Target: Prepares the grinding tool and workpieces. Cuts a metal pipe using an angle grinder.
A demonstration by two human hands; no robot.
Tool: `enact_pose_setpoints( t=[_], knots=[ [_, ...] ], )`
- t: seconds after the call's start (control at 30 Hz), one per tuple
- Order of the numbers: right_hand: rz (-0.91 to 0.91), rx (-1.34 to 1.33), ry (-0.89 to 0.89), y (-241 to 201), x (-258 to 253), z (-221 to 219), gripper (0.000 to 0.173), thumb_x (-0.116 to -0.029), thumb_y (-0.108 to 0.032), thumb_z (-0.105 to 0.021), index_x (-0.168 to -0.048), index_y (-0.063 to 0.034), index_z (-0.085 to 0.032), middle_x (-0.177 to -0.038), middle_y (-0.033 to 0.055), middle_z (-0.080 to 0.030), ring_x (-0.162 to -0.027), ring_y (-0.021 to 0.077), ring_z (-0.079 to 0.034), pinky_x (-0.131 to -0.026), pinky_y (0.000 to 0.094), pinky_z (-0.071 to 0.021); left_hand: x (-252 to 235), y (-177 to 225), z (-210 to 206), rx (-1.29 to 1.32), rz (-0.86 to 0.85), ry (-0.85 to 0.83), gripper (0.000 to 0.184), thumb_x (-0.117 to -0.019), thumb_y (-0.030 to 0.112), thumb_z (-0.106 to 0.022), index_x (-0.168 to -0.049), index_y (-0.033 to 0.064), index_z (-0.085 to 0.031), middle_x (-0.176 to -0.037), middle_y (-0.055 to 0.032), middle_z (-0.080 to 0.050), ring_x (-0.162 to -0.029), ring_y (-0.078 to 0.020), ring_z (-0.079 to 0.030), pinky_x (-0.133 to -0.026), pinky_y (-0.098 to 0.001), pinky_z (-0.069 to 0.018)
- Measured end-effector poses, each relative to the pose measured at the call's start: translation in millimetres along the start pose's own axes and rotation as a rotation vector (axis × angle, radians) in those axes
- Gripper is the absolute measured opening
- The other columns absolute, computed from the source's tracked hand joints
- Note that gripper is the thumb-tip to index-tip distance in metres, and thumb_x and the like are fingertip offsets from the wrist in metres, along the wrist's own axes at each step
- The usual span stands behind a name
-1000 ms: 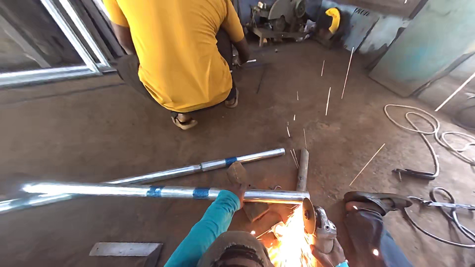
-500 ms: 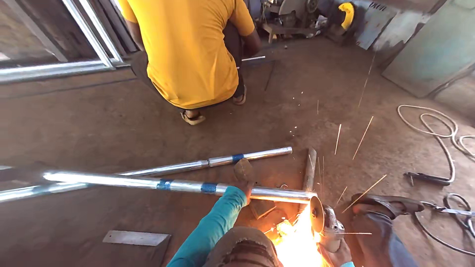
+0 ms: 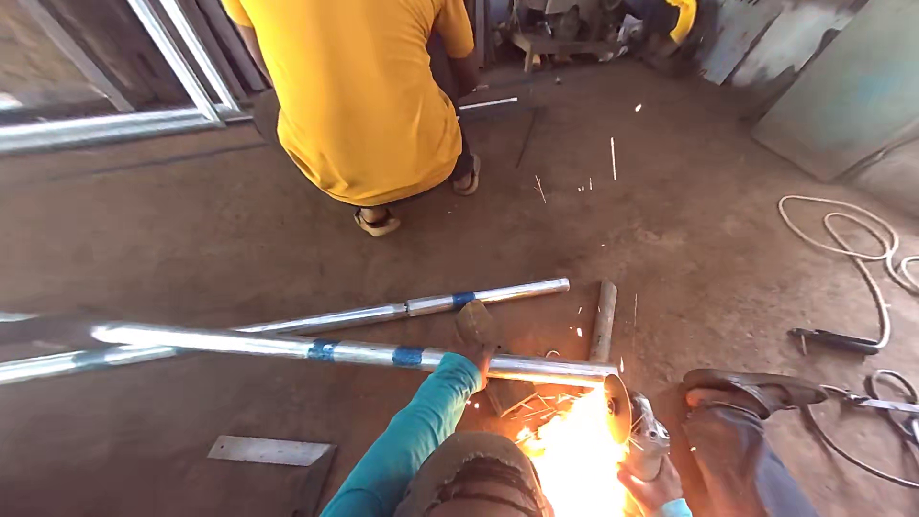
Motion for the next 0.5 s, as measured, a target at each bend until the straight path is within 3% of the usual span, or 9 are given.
enact_pose_setpoints(
  t=[0.07,0.2,0.27,0.33,0.5],
  knots=[
    [0.004,0.037,0.005,6,-2,-3,0.092,-0.0642,-0.016,-0.09,-0.14,0.0152,-0.047,-0.123,0.0311,-0.066,-0.116,0.0389,-0.066,-0.104,0.0524,-0.0503,0,0,1,-0.008,-0.006,-0.002,0.072,-0.0881,0.027,-0.077,-0.152,0.0133,-0.048,-0.146,-0.0198,-0.056,-0.135,-0.04,-0.054,-0.108,-0.0636,-0.0438],
    [-0.015,0.002,-0.006,18,-2,-5,0.096,-0.0612,-0.021,-0.091,-0.139,0.015,-0.048,-0.124,0.0315,-0.065,-0.116,0.0392,-0.065,-0.105,0.0528,-0.0499,-1,-1,0,-0.026,-0.008,0.021,0.073,-0.0868,0.029,-0.078,-0.151,0.0123,-0.048,-0.144,-0.0198,-0.058,-0.133,-0.04,-0.055,-0.107,-0.0623,-0.0458],
    [-0.056,-0.011,-0.026,7,0,-1,0.09,-0.0673,-0.014,-0.089,-0.141,0.0158,-0.046,-0.13,0.0331,-0.062,-0.122,0.0384,-0.062,-0.109,0.0494,-0.0471,-1,0,-1,-0.028,-0.01,0.023,0.072,-0.0864,0.029,-0.078,-0.15,0.0124,-0.049,-0.143,-0.0192,-0.058,-0.133,-0.0398,-0.056,-0.106,-0.0626,-0.0465],
    [-0.121,-0.05,-0.042,-19,5,5,0.083,-0.0764,-0.008,-0.085,-0.144,0.0141,-0.042,-0.135,0.0292,-0.059,-0.126,0.0297,-0.059,-0.11,0.04,-0.0456,2,1,2,-0.038,-0.003,0.017,0.073,-0.0852,0.028,-0.079,-0.15,0.0128,-0.049,-0.144,-0.0194,-0.058,-0.132,-0.0402,-0.056,-0.103,-0.0638,-0.0476],
    [0.015,0.028,0.002,-4,-1,2,0.094,-0.0632,-0.019,-0.091,-0.138,0.0183,-0.047,-0.127,0.0347,-0.063,-0.12,0.0414,-0.063,-0.108,0.0515,-0.0476,0,0,3,-0.023,-0.004,-0.013,0.075,-0.087,0.03,-0.078,-0.152,0.0124,-0.046,-0.148,-0.0206,-0.054,-0.135,-0.0416,-0.053,-0.107,-0.0656,-0.0443]
  ],
)
Point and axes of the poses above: each hand's wrist, its own x-axis away from the middle knuckle, its own z-axis out of the back of the hand, y = z × x, the point moved 1 cm from there along -x, towards the middle knuckle
